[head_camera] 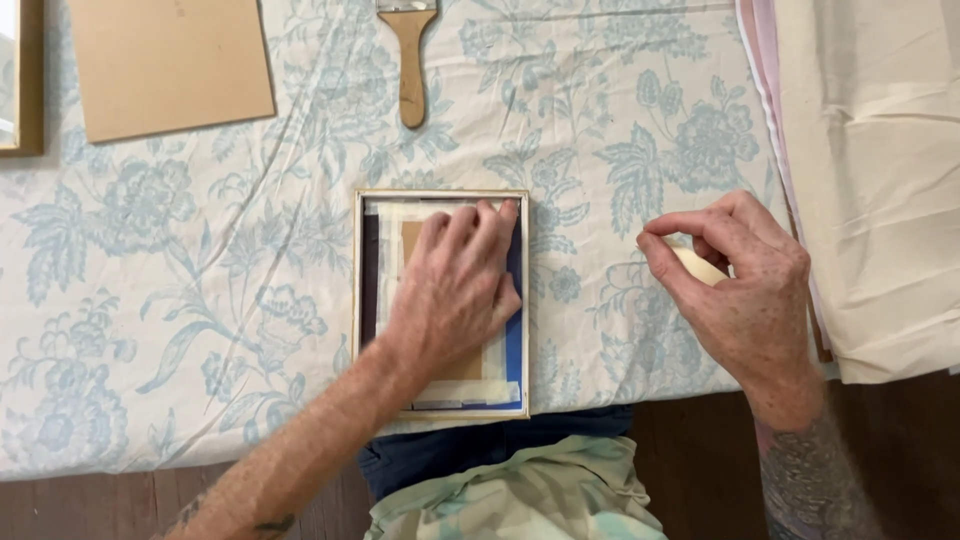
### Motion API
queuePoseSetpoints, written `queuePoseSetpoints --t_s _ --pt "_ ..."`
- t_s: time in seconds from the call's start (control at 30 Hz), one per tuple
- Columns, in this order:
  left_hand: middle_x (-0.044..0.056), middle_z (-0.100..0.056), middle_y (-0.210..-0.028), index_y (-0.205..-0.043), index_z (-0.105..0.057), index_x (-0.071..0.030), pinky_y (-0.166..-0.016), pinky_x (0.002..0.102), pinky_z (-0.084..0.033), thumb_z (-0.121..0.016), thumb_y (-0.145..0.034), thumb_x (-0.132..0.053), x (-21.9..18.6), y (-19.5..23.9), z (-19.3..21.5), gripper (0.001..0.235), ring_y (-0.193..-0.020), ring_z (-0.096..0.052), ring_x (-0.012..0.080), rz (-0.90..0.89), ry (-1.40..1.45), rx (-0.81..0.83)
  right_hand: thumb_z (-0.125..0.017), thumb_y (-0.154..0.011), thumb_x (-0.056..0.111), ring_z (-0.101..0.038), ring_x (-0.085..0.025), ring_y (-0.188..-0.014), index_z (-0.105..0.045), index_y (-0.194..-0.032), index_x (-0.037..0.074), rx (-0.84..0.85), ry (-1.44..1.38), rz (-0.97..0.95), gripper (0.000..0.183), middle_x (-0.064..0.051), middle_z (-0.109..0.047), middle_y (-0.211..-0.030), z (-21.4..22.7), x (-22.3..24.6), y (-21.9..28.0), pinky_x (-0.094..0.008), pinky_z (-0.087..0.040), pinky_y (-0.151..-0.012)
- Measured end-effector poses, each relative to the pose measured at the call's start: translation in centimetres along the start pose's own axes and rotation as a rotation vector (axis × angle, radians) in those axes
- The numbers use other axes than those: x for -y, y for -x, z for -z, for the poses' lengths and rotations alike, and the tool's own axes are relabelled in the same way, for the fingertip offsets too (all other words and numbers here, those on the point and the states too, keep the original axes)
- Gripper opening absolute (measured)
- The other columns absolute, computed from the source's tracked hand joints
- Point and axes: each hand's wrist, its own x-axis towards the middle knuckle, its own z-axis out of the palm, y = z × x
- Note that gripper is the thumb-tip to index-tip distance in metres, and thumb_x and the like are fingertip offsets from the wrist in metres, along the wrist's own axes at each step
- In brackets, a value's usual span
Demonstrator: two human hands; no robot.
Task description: Applying masking tape to the back of a picture frame to secure the backing material.
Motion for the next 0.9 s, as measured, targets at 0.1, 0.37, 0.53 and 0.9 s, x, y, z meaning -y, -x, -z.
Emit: queuePoseSetpoints --t_s 0.1,0.37,0.53,0.9 --pt "0.013 -0.054 -0.121 -0.144 -0.052 0.0 -0.091 0.043 -0.047 -0.056 -0.087 -0.033 0.3 0.0 0.8 0.066 -0.107 -0.056 0.0282 -0.022 -0.023 -0.111 -0.083 -0.098 -0.002 -0.046 -0.013 -0.068 -0.077 -0.103 0.004 -0.005 -0.013 0.022 0.01 -0.007 -0.057 -0.088 0.1 -0.3 -0.4 -0.027 -0.043 -0.064" --pt "0.012 -0.055 -0.129 -0.139 -0.053 -0.003 -0.09 0.044 -0.049 -0.053 -0.1 -0.035 1.9 0.1 1.8 0.05 -0.112 -0.055 0.0281 -0.035 0.257 -0.042 -0.077 -0.102 0.001 -0.046 -0.013 -0.073 -0.076 -0.107 0.003 -0.048 -0.079 -0.057 0.005 -0.006 -0.055 -0.09 0.2 -0.3 -1.0 -0.027 -0.042 -0.069" --pt "0.011 -0.052 -0.121 -0.147 -0.048 -0.011 -0.095 0.048 -0.047 -0.052 -0.096 -0.041 1.7 -0.2 0.6 0.06 -0.108 -0.052 0.0264 -0.025 0.191 0.024 -0.065 -0.101 -0.001 -0.064 -0.016 -0.094 -0.069 -0.11 -0.005 -0.012 -0.406 -0.2 0.011 -0.013 -0.061 -0.108 0.6 -0.1 -0.4 -0.023 -0.058 -0.079" --pt "0.009 -0.072 -0.119 -0.125 -0.059 -0.005 -0.098 0.033 -0.056 -0.077 -0.086 -0.03 -4.4 3.6 11.4 0.05 -0.111 -0.071 0.0202 0.48 1.332 -0.303 -0.067 -0.097 -0.003 -0.078 -0.02 -0.077 -0.061 -0.119 0.001 -0.023 -1.024 -0.119 0.023 -0.018 -0.067 -0.128 -3.7 9.3 0.0 -0.026 -0.073 -0.07"
